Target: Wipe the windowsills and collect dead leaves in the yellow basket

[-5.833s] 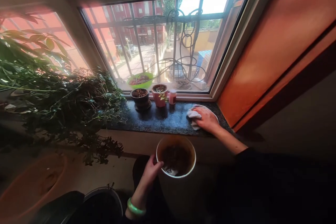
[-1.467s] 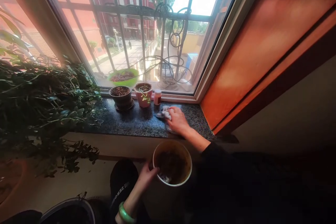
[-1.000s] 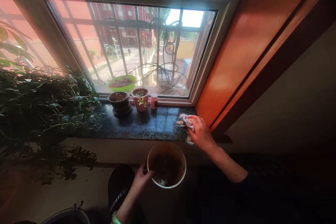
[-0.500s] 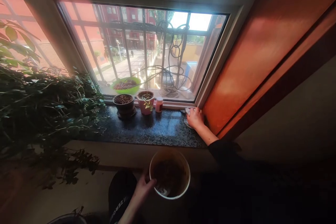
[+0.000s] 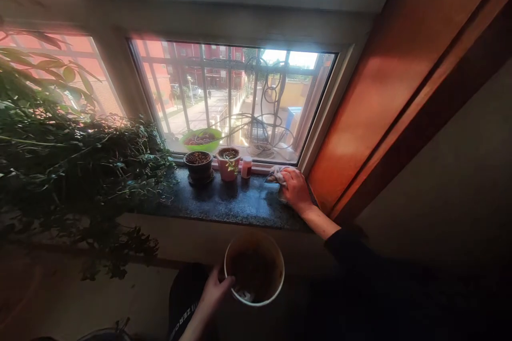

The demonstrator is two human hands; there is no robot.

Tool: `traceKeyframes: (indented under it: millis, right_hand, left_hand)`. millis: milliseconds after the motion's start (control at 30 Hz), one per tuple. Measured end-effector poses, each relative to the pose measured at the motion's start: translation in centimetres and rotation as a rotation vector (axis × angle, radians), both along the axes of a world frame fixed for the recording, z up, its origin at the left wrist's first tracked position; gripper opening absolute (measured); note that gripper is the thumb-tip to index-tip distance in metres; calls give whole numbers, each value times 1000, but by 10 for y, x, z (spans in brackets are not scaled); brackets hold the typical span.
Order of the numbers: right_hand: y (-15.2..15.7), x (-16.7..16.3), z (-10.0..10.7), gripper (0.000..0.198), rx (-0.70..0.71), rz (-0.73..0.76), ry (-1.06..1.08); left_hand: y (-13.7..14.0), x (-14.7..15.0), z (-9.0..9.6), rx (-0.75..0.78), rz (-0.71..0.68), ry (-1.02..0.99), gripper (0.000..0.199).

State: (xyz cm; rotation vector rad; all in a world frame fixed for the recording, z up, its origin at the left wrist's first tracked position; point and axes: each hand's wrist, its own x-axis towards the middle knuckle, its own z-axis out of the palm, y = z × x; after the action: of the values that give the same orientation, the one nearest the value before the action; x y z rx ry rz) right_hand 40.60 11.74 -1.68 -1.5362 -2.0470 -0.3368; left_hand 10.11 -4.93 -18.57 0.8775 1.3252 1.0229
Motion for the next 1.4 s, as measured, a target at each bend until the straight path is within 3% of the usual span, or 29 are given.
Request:
traceKeyframes:
  millis: [100, 300, 500, 600, 667, 767, 867, 1000, 1133, 1267, 1333, 1400]
  right_hand:
    - [28, 30, 5, 27, -35, -309, -146]
    - [46, 17, -11, 23, -144, -549, -165]
    - [63, -46, -20, 25, -110, -251, -77]
    - [69, -61, -19, 25, -104, -107, -47]
    - [66, -49, -17, 26, -108, -50, -55]
    - [55, -8, -13, 32, -115, -144, -59]
    - [44, 28, -12, 34, -109, -297, -15]
    - [34, 25, -10, 34, -134, -318, 38]
    - [9, -13, -10, 38, -231, -85, 44]
    - [-56, -52, -12, 37, -269, 297, 103]
    - [-88, -61, -9, 32, -296, 500, 159]
    - [-105, -54, -3, 30, -306, 585, 236]
  left_hand:
    - [1, 2, -5, 8, -30, 0, 55]
    - [1, 8, -15, 15, -21, -5, 56]
    - [6, 4, -23, 13, -50, 28, 53]
    - [4, 5, -10, 20, -39, -16, 46]
    - [1, 7, 4, 27, -33, -52, 42]
    - [-1, 8, 21, 22, -27, -68, 42]
    - [2, 4, 25, 13, -10, -45, 42]
    - [7, -5, 17, 17, -5, 5, 40]
    - [6, -6, 19, 10, -7, -12, 47]
    - [-2, 2, 35, -7, 21, -76, 50]
    - [-6, 4, 41, -15, 30, -85, 49]
    - [-9, 4, 42, -14, 34, -77, 47]
